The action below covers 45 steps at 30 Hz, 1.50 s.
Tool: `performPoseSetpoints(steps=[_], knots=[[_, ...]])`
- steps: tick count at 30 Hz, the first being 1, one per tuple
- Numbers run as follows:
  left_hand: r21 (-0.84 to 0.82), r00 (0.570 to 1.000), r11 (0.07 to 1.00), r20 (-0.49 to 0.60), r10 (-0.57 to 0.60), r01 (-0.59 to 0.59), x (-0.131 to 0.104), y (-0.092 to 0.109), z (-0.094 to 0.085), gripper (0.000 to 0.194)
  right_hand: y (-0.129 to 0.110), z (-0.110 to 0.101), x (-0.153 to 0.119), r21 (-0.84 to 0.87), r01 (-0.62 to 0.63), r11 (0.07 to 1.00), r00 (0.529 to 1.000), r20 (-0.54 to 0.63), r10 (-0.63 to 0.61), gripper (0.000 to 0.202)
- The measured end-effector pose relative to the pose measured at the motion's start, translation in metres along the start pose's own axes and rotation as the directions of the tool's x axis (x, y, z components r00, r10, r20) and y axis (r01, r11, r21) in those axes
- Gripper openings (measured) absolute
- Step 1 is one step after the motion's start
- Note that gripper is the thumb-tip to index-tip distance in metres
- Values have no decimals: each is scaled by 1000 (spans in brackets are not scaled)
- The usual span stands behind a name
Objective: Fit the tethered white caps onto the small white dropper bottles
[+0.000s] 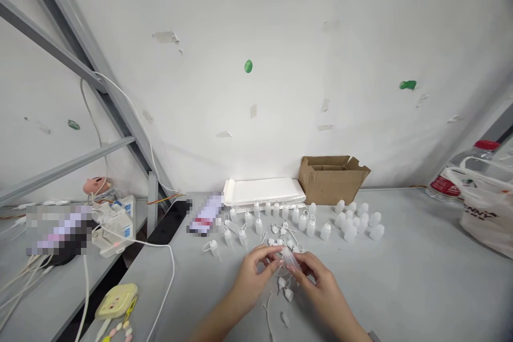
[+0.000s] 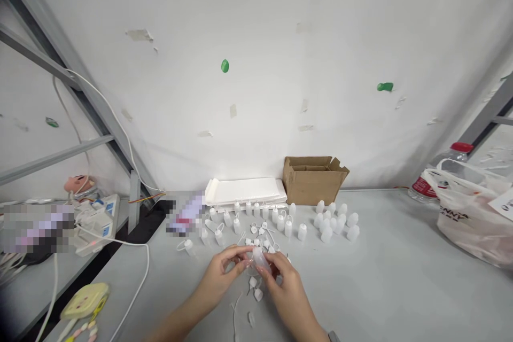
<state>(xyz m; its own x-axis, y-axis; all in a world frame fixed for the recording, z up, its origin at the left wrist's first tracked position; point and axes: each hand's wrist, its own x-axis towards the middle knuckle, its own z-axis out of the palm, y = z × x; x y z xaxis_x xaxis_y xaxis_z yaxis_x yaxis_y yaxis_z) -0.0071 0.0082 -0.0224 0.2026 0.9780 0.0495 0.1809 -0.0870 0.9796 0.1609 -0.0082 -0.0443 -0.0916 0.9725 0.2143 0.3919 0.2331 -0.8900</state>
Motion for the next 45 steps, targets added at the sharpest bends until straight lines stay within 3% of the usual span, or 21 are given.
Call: performPoseSetpoints(steps=[6, 11, 17, 24, 30, 35, 39, 42, 45], knots=[[-110, 998, 994, -47, -31, 26, 0, -1, 2, 27, -6, 1, -2, -48, 55, 997, 998, 44, -53, 21], [-194, 992, 977, -76, -100, 83, 2, -6, 6, 22, -2, 5, -3, -110, 168, 980, 985, -13, -171, 22], [-291, 977, 942, -83, -197, 165, 2, -5, 9, 31, 10, 11, -9, -267, 312, 912, 940, -53, -337, 16], [-266, 963, 937, -84, -258, 228, 1, 3, 8, 31, 12, 15, -12, -418, 359, 835, 907, -53, -417, 16], [-258, 968, 939, -42, -247, 228, 1, 5, 5, 30, 15, 17, -12, -394, 372, 840, 897, -78, -434, 18], [-289, 965, 924, -6, -263, 250, -1, 8, 5, 31, 12, 17, -12, -236, 300, 924, 940, -90, -328, 22], [-335, 965, 913, -38, -259, 232, -1, 8, 3, 31, 1, 14, -7, 103, 5, 995, 1000, 20, -7, 32], [-403, 964, 887, -38, -264, 227, -1, 4, 2, 30, -7, 12, -3, 312, -210, 927, 971, 176, 161, 40], [-460, 955, 850, -13, -296, 257, -1, 0, 6, 30, -9, 12, -3, 327, -229, 917, 969, 166, 183, 38]])
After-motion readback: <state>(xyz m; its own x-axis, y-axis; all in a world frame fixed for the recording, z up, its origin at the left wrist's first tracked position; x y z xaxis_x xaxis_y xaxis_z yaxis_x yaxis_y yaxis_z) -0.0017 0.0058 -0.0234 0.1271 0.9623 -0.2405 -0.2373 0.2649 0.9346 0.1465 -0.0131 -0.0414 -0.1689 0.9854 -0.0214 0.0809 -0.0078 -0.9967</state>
